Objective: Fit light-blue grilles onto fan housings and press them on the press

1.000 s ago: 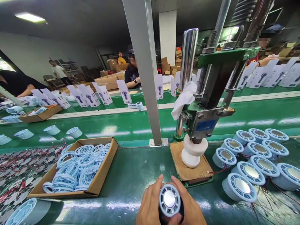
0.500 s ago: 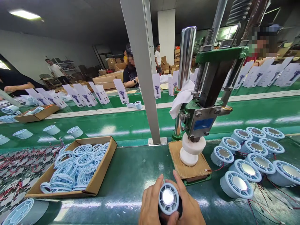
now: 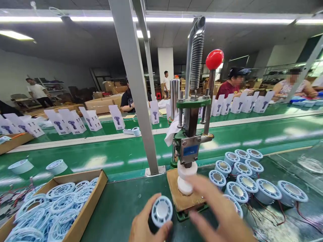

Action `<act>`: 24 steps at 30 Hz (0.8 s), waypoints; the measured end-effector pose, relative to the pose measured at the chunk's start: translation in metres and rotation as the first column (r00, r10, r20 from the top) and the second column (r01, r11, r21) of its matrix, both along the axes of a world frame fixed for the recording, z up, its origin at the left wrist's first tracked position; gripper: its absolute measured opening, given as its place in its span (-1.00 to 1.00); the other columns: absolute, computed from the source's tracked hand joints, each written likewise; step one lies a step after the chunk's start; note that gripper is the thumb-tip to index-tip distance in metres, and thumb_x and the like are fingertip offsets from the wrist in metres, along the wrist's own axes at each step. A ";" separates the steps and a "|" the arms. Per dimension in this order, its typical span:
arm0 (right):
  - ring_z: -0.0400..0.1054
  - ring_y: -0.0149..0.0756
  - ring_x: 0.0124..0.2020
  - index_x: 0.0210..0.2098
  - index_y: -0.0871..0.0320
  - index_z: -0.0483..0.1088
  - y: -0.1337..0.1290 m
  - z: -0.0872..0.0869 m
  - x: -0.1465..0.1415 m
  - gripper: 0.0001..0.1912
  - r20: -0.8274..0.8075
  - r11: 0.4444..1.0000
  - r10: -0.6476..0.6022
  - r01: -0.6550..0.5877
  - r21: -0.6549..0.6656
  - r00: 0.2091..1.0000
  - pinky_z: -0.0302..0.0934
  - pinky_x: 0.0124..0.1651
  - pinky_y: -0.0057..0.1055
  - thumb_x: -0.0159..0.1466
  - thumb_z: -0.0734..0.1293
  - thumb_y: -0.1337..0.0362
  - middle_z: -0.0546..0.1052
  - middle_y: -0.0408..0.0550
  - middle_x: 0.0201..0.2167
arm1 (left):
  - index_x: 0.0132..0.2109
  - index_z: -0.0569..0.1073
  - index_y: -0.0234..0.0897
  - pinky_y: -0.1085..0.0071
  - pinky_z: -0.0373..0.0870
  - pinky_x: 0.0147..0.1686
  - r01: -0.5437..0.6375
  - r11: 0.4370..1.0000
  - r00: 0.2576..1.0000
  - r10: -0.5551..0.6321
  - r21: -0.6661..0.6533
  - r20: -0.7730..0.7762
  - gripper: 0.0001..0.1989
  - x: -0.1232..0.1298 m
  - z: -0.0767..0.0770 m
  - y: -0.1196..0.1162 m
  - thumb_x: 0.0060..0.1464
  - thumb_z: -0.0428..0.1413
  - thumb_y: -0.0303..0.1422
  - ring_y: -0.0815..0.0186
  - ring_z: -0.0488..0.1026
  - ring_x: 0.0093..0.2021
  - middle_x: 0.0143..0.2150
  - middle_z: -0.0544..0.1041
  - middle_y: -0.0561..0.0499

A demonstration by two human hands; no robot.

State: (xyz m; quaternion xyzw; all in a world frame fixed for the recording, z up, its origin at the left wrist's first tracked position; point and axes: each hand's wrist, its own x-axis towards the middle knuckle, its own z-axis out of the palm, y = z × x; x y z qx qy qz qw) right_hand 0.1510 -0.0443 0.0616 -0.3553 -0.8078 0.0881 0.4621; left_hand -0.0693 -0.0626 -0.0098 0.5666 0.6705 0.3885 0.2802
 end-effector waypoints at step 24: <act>0.45 -0.41 -0.34 -0.09 0.18 0.46 0.110 0.210 0.053 -0.65 -0.466 0.972 0.194 -0.106 0.210 0.863 0.36 -0.28 -0.43 0.39 0.09 0.22 0.50 -0.01 -0.25 | 0.15 0.41 -0.28 0.19 0.29 0.16 0.204 0.964 0.956 -0.233 0.170 0.179 -0.36 0.058 -0.002 0.089 -0.16 0.25 -0.39 0.00 0.40 0.15 0.14 0.49 -0.17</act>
